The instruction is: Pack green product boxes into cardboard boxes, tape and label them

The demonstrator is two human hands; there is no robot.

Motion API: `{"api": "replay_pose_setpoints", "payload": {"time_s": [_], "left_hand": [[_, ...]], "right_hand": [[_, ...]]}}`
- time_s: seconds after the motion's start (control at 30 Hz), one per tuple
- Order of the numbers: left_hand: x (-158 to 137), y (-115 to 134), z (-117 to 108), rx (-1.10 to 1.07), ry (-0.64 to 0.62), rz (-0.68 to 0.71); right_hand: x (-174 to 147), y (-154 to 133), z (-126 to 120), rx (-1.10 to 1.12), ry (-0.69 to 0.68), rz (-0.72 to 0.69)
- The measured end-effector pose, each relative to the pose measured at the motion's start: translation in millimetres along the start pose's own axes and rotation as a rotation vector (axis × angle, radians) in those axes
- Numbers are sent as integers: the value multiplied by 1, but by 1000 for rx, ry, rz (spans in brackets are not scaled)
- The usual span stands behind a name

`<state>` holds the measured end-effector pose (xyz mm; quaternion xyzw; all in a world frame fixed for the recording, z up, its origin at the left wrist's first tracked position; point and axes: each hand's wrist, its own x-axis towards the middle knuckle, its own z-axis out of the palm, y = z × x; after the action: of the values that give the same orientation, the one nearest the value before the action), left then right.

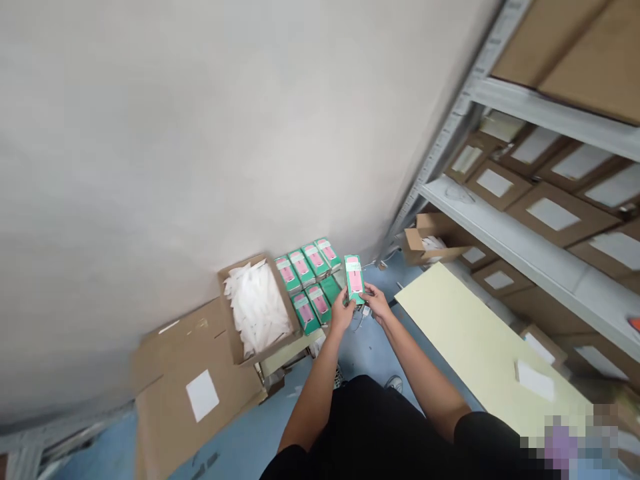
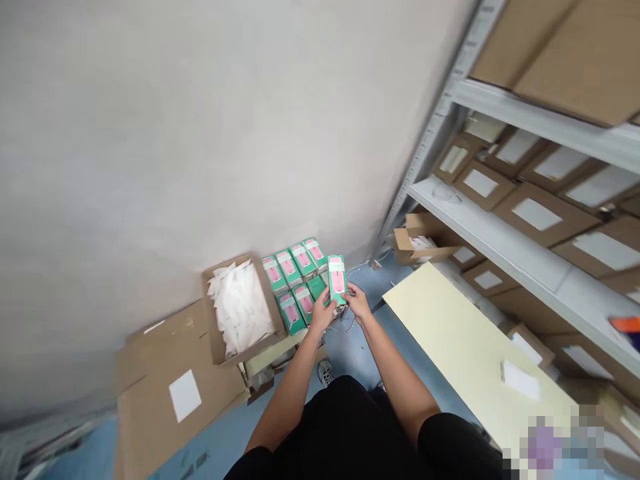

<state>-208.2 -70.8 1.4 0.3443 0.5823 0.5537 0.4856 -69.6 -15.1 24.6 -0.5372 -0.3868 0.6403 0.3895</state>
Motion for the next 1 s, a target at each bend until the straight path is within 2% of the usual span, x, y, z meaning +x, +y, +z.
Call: {"api": "replay_pose_setpoints", "payload": {"time_s": [0.13,0.27,0.53,0.7,0.83,1.0], "left_hand": [[0,12,58,15,-180,17],[-6,10,127,33,-360,5],[-36,-20,280,131,-681,-62],[-59,-44,365,256,-796,-104],[-69,-68,417,331,-845,-177],[-68,-108,452,307,-819,-259]], "right_hand": [[-10,-7,-60,82,152,-70],[-25,-9,-129,164,259,-104],[-66,10,-283,301,532,-141],[-89,28,-366,344,643,-139],[-94,39,-414,330,711,-42],[-81,54,-438,337,732,39]]}}
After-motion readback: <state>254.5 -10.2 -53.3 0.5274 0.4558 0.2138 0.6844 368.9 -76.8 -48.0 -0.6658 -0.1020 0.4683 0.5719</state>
